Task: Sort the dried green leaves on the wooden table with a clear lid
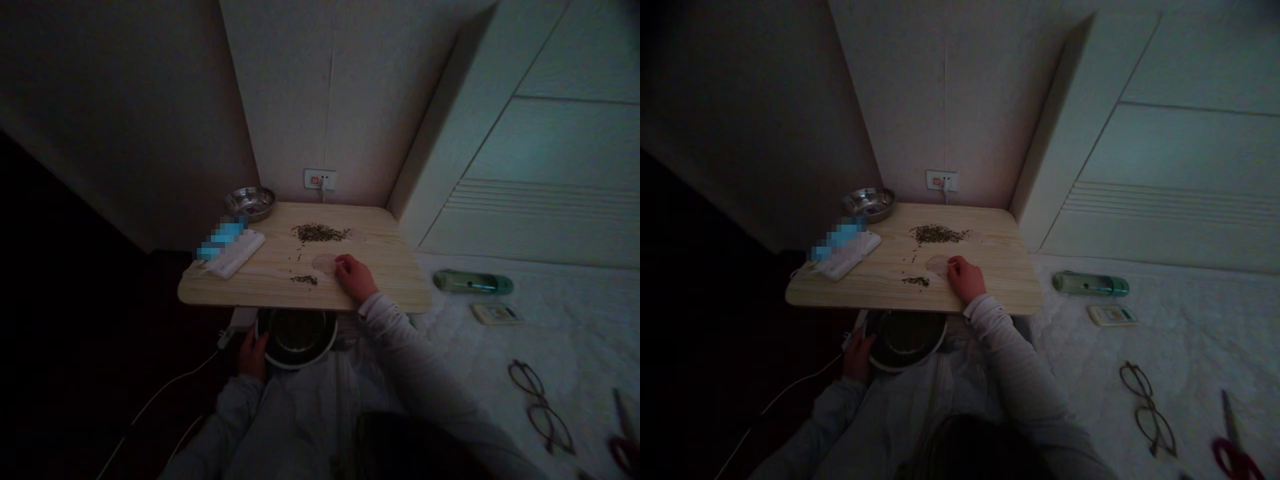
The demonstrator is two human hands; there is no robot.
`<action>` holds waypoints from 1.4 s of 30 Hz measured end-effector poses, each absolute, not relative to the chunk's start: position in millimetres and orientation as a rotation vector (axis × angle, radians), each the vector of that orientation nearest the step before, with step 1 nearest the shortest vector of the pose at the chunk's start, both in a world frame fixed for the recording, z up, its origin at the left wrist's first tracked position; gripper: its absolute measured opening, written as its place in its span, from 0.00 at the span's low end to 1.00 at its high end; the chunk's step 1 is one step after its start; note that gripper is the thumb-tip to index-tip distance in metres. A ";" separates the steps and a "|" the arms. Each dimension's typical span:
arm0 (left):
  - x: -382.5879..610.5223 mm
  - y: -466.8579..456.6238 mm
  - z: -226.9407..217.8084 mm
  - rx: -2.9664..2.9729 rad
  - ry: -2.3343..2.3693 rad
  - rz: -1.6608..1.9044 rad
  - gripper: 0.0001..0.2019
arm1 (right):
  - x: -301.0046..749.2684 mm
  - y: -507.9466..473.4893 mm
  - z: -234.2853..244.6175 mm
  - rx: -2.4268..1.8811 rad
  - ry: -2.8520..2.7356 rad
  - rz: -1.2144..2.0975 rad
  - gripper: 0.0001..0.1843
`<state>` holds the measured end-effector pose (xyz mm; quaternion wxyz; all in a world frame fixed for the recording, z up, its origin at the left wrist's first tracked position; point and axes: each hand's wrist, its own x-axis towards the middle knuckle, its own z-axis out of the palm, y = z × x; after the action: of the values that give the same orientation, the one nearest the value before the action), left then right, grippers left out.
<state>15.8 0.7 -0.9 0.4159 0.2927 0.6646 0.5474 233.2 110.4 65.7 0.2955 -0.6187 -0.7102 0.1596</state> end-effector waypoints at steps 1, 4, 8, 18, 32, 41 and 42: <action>15.8 0.8 -0.3 0.751 1.677 1.370 0.20 | 230.9 109.6 65.7 -1.637 -1.904 0.428 0.13; 15.4 0.7 -1.2 0.759 1.673 1.372 0.20 | 223.5 107.3 65.8 -1.604 -1.944 0.433 0.13; 14.3 0.1 -1.6 0.700 1.664 1.357 0.20 | 214.9 105.1 66.3 -1.573 -1.990 0.435 0.13; 10.7 2.4 5.4 0.687 1.756 1.338 0.15 | 200.8 94.7 70.6 -1.479 -2.085 0.487 0.12; 10.8 2.6 14.0 0.670 1.697 1.364 0.14 | 190.2 74.6 75.5 -1.346 -2.215 0.560 0.12; 10.8 2.5 12.8 0.724 1.752 1.351 0.13 | 189.9 69.0 76.7 -1.208 -2.235 0.682 0.11; 10.9 2.4 13.6 0.721 1.749 1.348 0.14 | 190.7 69.6 76.2 -1.193 -2.230 0.719 0.11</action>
<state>10.9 2.4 13.6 0.3981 0.2849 0.6906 0.5324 190.7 69.6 76.2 0.2535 -0.4389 -0.8204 0.2646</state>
